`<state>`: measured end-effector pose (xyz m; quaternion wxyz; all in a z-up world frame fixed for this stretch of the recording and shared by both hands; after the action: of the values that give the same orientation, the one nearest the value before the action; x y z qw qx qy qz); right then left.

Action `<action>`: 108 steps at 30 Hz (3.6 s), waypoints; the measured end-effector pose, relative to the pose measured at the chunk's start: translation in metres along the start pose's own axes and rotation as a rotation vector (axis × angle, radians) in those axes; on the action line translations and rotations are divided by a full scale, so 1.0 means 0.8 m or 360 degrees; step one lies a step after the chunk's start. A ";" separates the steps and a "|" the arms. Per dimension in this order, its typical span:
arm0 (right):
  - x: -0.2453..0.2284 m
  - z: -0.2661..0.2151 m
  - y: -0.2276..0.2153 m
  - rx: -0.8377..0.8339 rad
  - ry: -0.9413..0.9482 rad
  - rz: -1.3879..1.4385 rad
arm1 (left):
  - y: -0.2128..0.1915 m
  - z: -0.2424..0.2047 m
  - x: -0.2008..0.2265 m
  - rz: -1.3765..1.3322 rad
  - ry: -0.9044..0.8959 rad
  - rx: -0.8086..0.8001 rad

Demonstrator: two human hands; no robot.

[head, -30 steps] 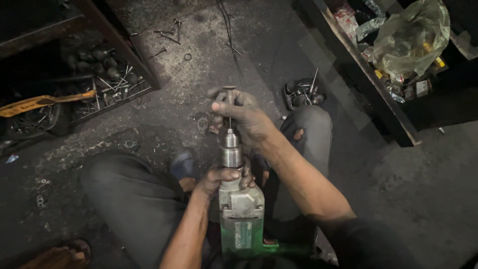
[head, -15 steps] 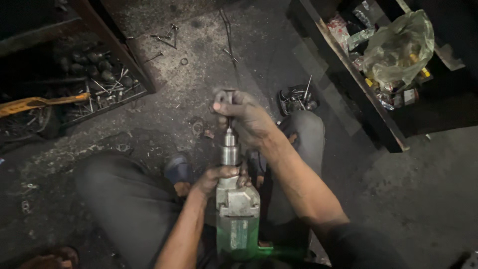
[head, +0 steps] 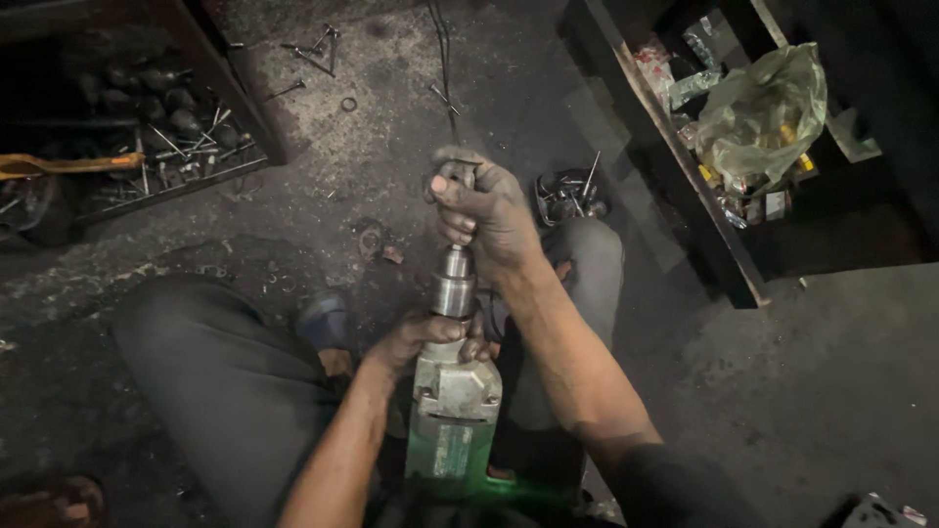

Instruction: The person sits on the floor and assembles a green electric drill. They insert a chuck key into the chuck, rotate it to tighten the chuck jaws, and then remove the key. The person repeats this tightening process several times to secure the chuck.

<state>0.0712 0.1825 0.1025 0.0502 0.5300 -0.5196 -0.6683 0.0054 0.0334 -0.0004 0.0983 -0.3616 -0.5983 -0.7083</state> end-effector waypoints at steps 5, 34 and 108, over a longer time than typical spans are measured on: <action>0.001 -0.002 0.003 -0.0005 -0.0100 -0.0054 | 0.007 -0.006 0.002 -0.0047 -0.0175 0.0272; 0.012 0.020 -0.029 0.0227 -0.0247 -0.0181 | -0.021 0.003 -0.024 -0.0005 0.0021 0.0295; 0.063 0.033 -0.064 0.0116 -0.0169 0.0088 | -0.102 0.002 -0.060 -0.0336 0.0046 0.0181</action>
<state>0.0538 0.1916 0.0281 0.0217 0.4806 -0.5601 -0.6744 -0.0062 0.0427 -0.0937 0.0521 -0.2803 -0.6707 -0.6848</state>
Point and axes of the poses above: each hand's wrist, its own z-axis towards the middle knuckle, its own y-axis out of the palm, x = y × z, the point moved 1 cm from there along z, towards the middle knuckle, and after that the axes turned 6 degrees about z, right-handed, at the moved point
